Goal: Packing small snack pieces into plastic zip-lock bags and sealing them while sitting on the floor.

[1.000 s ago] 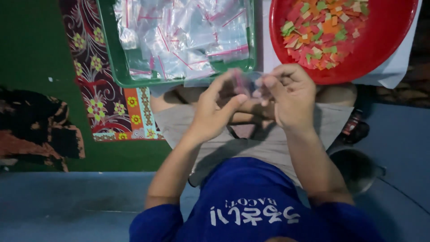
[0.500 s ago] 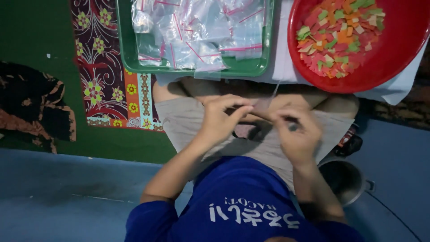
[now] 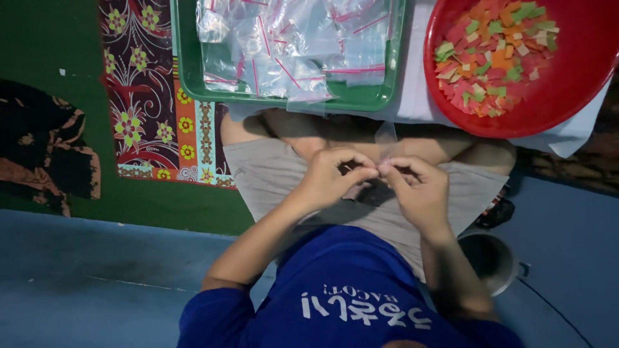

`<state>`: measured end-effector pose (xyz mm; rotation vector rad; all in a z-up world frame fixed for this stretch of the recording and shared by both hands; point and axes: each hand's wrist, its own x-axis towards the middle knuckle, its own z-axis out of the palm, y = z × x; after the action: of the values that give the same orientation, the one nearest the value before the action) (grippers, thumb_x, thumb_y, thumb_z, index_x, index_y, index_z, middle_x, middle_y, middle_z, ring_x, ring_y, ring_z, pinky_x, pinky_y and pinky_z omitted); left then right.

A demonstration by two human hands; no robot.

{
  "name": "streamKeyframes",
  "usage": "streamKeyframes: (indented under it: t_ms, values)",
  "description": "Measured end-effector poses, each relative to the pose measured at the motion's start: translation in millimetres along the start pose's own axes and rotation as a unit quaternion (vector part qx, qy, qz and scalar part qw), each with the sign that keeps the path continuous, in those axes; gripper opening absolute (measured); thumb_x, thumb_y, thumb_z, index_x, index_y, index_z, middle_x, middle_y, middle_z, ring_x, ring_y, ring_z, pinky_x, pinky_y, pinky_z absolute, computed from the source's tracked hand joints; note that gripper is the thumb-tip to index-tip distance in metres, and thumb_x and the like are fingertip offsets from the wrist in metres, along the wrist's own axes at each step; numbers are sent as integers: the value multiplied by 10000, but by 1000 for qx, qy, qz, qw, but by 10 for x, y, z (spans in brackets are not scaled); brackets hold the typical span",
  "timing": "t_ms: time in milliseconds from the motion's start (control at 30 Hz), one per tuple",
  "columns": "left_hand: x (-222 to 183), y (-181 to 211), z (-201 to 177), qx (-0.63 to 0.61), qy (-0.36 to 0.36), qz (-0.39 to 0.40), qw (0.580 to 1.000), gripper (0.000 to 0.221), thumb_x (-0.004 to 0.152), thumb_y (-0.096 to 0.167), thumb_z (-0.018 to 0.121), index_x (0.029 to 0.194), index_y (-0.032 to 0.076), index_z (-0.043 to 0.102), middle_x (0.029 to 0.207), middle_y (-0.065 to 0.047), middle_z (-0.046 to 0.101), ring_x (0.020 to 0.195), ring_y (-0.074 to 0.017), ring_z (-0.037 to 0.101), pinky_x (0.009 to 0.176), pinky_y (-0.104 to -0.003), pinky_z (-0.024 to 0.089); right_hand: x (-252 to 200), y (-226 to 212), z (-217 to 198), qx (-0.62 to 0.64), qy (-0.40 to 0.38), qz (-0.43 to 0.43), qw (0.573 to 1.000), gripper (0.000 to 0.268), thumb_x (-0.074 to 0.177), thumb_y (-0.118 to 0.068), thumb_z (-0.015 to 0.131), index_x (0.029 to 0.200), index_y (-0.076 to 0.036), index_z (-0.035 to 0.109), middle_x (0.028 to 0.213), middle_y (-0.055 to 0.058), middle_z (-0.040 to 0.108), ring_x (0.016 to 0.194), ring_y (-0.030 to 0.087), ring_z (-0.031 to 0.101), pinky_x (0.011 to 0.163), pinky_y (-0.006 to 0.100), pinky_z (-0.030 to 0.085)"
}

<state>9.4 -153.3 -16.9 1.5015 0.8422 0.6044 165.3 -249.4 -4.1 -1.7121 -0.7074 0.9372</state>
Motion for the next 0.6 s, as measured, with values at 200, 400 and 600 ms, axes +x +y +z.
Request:
streamKeyframes:
  t_ms: [200, 400, 600]
  values:
    - [19, 159, -90, 52, -122, -29, 991, 146, 983, 193, 653, 1041, 65, 691, 886, -200, 739, 840, -394, 745, 666, -434, 606, 78, -262, -44, -176, -118, -57, 976, 58, 967, -92, 732, 932, -54, 759, 716, 122, 728, 632, 208, 687, 549, 347, 531]
    - [-2, 22, 76, 216, -44, 70, 973, 194, 982, 184, 553, 943, 29, 663, 764, -224, 684, 736, -407, 705, 658, -449, 591, 123, -24, -8, -345, -125, -191, 910, 273, 933, -158, 716, 690, -123, 596, 540, 86, 613, 582, 302, 693, 495, 341, 494]
    - [-62, -157, 80, 343, -28, 180, 922, 180, 866, 252, 727, 977, 172, 608, 944, -71, 619, 797, -309, 689, 719, -401, 601, 187, -231, -119, -335, -121, -90, 930, 278, 865, -124, 701, 643, -72, 542, 523, 120, 605, 547, 313, 662, 511, 405, 475]
